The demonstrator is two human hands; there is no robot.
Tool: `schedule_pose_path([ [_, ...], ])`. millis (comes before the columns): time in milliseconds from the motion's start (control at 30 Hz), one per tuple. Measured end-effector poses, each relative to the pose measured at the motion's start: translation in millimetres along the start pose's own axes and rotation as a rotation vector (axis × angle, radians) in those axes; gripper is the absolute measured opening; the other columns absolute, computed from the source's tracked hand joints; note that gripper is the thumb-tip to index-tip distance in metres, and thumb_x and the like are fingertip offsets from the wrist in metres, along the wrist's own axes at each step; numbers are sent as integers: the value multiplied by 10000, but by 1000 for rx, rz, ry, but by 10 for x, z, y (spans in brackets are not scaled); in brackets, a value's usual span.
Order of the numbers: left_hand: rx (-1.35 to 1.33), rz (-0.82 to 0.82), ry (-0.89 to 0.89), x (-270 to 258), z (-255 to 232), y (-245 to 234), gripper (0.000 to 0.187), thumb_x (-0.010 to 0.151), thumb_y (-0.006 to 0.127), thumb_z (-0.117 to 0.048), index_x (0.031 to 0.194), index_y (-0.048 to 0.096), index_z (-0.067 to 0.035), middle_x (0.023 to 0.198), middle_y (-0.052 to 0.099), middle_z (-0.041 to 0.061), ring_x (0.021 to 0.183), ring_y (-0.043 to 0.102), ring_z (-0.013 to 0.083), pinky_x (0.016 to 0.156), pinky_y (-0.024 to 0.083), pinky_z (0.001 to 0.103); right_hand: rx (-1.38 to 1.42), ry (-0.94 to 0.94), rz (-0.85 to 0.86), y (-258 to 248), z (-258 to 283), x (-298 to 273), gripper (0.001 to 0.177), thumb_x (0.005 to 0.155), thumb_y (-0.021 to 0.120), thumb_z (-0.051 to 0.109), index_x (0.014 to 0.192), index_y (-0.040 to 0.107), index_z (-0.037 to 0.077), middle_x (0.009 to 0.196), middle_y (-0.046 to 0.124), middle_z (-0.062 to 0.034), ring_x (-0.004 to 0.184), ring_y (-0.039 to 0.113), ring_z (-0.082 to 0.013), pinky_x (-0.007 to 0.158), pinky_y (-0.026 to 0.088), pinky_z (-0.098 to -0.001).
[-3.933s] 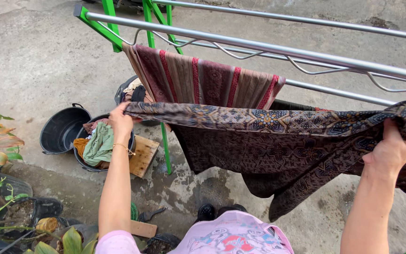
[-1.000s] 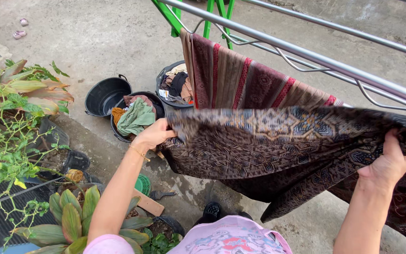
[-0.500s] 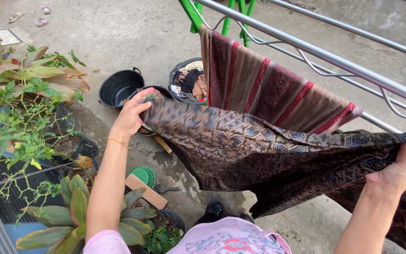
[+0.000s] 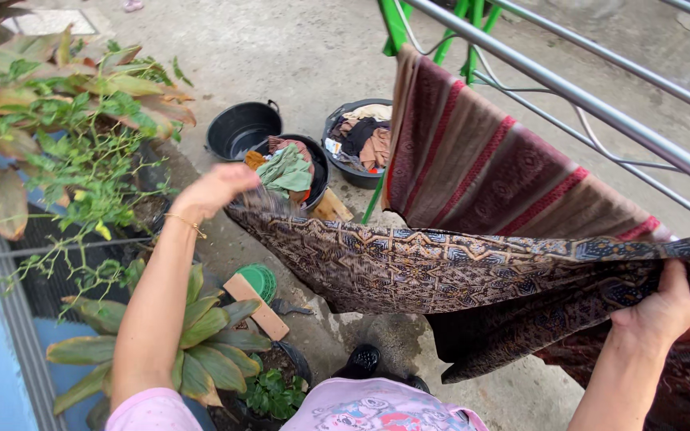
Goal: The person picks up damp clothes from basins on the ground and hangs them one by one across the parallel rails of a metal drying rack.
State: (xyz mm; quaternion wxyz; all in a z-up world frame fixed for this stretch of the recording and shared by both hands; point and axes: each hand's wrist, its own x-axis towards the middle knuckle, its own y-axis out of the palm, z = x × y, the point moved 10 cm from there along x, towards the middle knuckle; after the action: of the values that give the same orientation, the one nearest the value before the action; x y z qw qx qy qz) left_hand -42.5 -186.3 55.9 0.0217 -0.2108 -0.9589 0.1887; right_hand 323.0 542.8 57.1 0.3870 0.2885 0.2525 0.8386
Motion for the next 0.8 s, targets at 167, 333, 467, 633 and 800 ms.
schedule_pose_path([
  [167, -900, -624, 380, -663, -345, -961, 247, 1055, 600, -271, 1188, 672, -75, 1069, 721, 25, 974, 678, 183, 948, 532, 412, -70, 123, 95, 403, -207, -240, 319, 1051, 481, -161, 1320, 561, -10, 1264, 677, -141, 1125, 723, -257, 1018, 631, -416],
  [333, -838, -108, 241, -701, -755, 146, 562, 1040, 525, -258, 1551, 339, -115, 1518, 500, 37, 1381, 486, 203, 1200, 354, 410, -38, 111, 94, 533, -414, -175, 321, 1077, 513, -171, 1355, 572, -23, 1208, 651, -126, 1067, 686, -245, 960, 620, -406],
  [467, -521, -147, 339, -892, -1111, 55, 807, 965, 607, -78, 1621, 145, -162, 1556, 431, 28, 1393, 454, 191, 1184, 366, 399, -39, 113, 37, 515, -459, -126, 374, 1063, 516, -156, 1400, 584, -10, 1300, 686, -134, 1160, 716, -258, 1025, 628, -416],
  [633, -869, -441, 462, -840, -855, -289, 548, 1028, 585, -90, 1518, 340, -98, 1366, 556, 53, 1231, 548, 195, 1101, 453, 385, -100, 149, 118, 660, -477, -213, 420, 1024, 501, -172, 1396, 587, 2, 1283, 670, -122, 1170, 707, -250, 1062, 612, -402],
  [800, -554, -243, 211, -604, -428, 37, 355, 1019, 574, -79, 1372, 569, -44, 1271, 675, 32, 1157, 628, 147, 1070, 485, 319, -174, 113, 126, 823, -404, -232, 372, 1010, 493, -178, 1330, 592, -14, 1247, 690, -133, 1121, 715, -250, 1020, 611, -394],
])
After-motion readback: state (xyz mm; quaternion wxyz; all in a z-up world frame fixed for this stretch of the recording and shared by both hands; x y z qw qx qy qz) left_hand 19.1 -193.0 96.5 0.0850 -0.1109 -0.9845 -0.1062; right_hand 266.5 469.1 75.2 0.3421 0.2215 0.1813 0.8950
